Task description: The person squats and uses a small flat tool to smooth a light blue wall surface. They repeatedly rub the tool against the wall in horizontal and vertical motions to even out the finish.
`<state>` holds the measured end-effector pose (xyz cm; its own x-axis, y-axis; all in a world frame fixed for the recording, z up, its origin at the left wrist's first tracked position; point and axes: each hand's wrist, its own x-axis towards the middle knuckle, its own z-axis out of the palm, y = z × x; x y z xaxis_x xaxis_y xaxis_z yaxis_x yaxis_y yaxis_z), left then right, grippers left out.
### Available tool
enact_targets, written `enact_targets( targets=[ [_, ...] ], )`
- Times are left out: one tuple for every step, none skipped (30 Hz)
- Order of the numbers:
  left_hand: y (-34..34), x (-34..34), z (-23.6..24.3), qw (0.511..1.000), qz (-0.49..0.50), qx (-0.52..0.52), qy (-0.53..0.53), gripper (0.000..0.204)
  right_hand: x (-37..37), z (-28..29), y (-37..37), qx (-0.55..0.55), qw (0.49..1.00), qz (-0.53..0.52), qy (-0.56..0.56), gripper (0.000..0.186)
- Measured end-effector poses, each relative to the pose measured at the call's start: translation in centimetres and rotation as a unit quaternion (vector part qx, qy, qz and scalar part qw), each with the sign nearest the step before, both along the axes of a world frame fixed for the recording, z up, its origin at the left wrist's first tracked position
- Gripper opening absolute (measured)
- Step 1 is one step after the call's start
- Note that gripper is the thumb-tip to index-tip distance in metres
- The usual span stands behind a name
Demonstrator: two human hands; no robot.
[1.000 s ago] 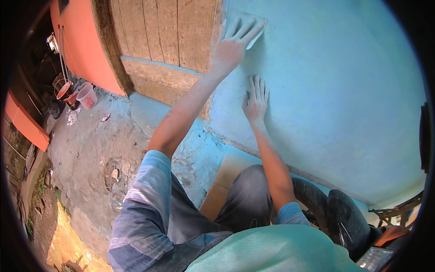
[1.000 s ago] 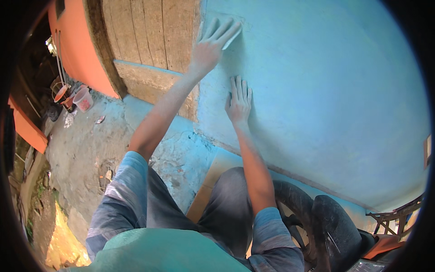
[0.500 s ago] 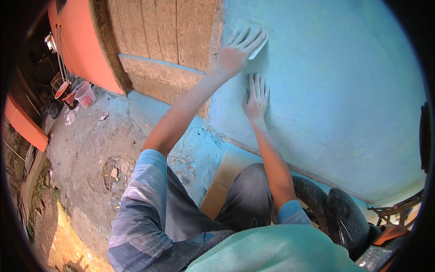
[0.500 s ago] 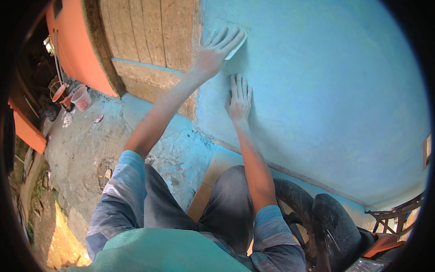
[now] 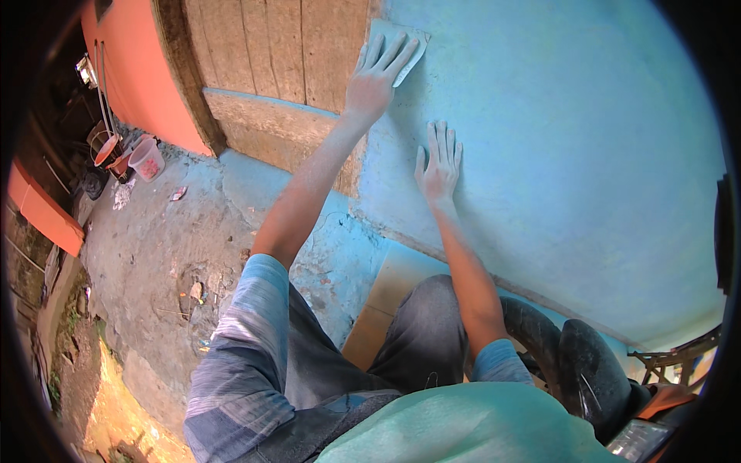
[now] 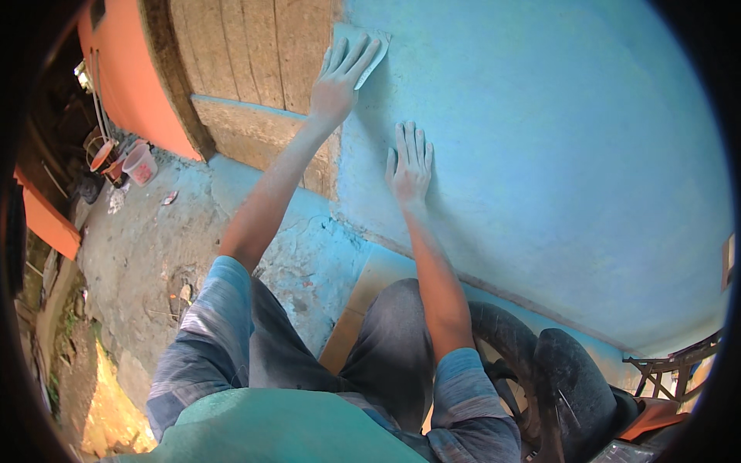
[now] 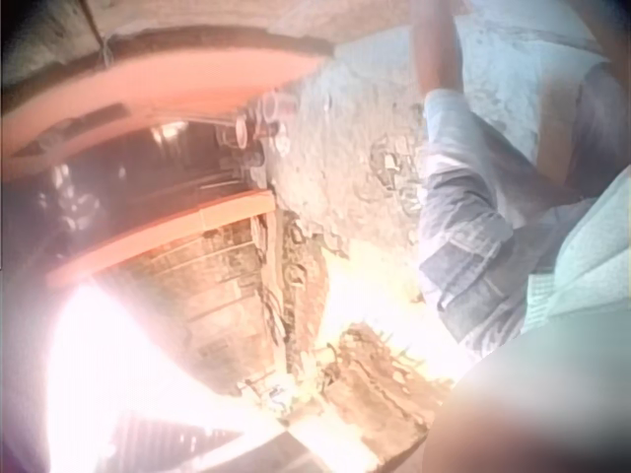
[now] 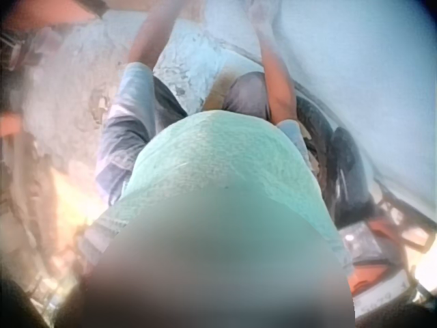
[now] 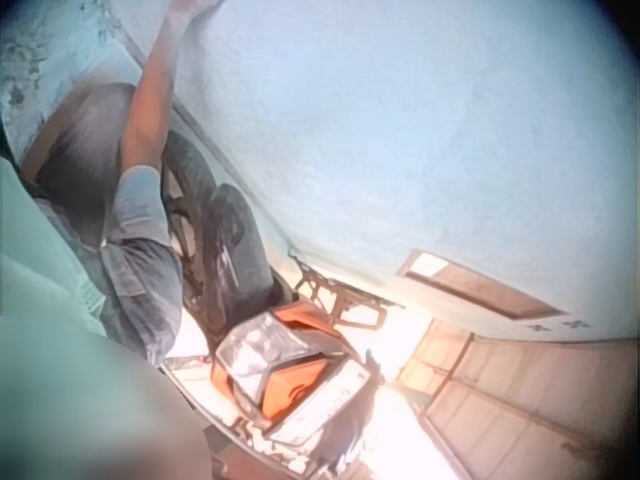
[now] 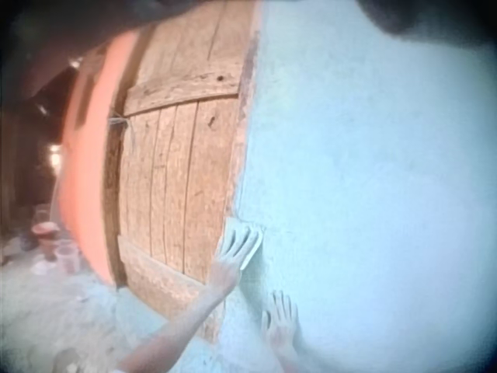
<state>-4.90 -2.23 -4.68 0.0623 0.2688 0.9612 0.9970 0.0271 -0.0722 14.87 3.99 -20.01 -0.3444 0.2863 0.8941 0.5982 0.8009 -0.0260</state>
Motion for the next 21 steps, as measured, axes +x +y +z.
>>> enact_targets(
  targets=[
    [0.1, 0.6, -0.5, 1.0, -0.018, -0.005, 0.002, 0.084, 0.0, 0.1, -0.1, -0.005, 1.0, 0.003, -0.004, 0.065],
    [0.2, 1.8, -1.3, 0.999, -0.035, -0.009, 0.004, 0.085, 0.0, 0.1, -0.2, -0.01, 1.0, 0.006, -0.008, 0.065],
    [0.4, 2.6, -2.1, 0.998, -0.054, -0.013, 0.006, 0.086, 0.0, 0.0, -0.1, -0.007, 1.0, 0.002, -0.005, 0.065],
    [0.3, 2.8, -2.6, 0.996, -0.074, -0.037, 0.039, 0.085, 0.0, 0.0, 0.1, -0.004, 1.0, -0.001, -0.003, 0.065],
    [0.3, 2.9, -3.1, 0.991, -0.093, -0.06, 0.071, 0.085, 0.0, -0.1, 0.2, -0.002, 1.0, -0.005, 0.0, 0.064],
    [0.1, 2.7, -3.4, 0.985, -0.112, -0.083, 0.103, 0.085, 0.1, -0.1, 0.2, -0.001, 1.0, -0.004, 0.001, 0.064],
    [0.3, 2.1, -3.1, 0.992, -0.088, -0.052, 0.068, 0.083, 0.2, 0.0, 0.2, 0.001, 1.0, -0.003, 0.002, 0.064],
    [0.6, 1.1, -2.3, 0.997, -0.064, -0.021, 0.033, 0.082, 0.3, 0.1, 0.3, 0.002, 1.0, -0.003, 0.002, 0.064],
    [0.5, 0.6, -1.8, 0.999, -0.039, 0.007, -0.002, 0.081, 0.3, 0.2, 0.0, -0.003, 1.0, 0.002, -0.002, 0.064],
    [0.5, 0.9, -1.8, 0.999, -0.04, 0.014, -0.023, 0.081, 0.3, 0.3, -0.3, -0.008, 1.0, 0.007, -0.005, 0.064],
    [0.6, 1.3, -1.8, 0.998, -0.041, 0.022, -0.043, 0.081, 0.2, 0.4, -0.5, -0.013, 1.0, 0.012, -0.009, 0.064],
    [0.8, 1.9, -2.1, 0.996, -0.045, 0.03, -0.065, 0.08, 0.3, 0.3, -0.4, -0.012, 1.0, 0.008, -0.008, 0.064],
    [0.8, 2.5, -2.7, 0.997, -0.071, -0.008, -0.024, 0.08, 0.2, 0.3, -0.3, -0.012, 1.0, 0.004, -0.007, 0.064],
    [0.5, 3.1, -3.6, 0.994, -0.097, -0.045, 0.017, 0.081, 0.2, 0.2, -0.3, -0.012, 1.0, 0.0, -0.007, 0.064],
    [0.3, 3.3, -4.0, 0.988, -0.12, -0.08, 0.06, 0.081, 0.1, 0.2, -0.2, -0.007, 1.0, -0.002, -0.003, 0.065],
    [0.3, 2.8, -3.7, 0.994, -0.081, -0.056, 0.048, 0.08, 0.1, 0.2, -0.1, -0.002, 1.0, -0.003, 0.0, 0.065],
    [0.3, 1.9, -3.2, 0.998, -0.041, -0.031, 0.037, 0.079, 0.1, 0.2, 0.0, 0.003, 1.0, -0.005, 0.004, 0.066],
    [0.3, 1.5, -2.8, 1.0, -0.002, -0.007, 0.025, 0.079, 0.2, 0.2, 0.0, 0.001, 1.0, -0.001, 0.001, 0.066],
    [0.3, 1.7, -2.6, 1.0, -0.01, 0.001, -0.001, 0.078, 0.3, 0.3, -0.1, -0.001, 1.0, 0.002, -0.001, 0.066],
    [0.4, 2.0, -2.5, 0.999, -0.017, 0.008, -0.026, 0.077, 0.3, 0.4, 0.0, -0.003, 1.0, 0.005, -0.003, 0.066],
    [0.5, 2.4, -2.8, 0.998, -0.025, 0.013, -0.054, 0.076, 0.3, 0.2, -0.1, -0.002, 1.0, 0.006, -0.001, 0.066]
  ],
)
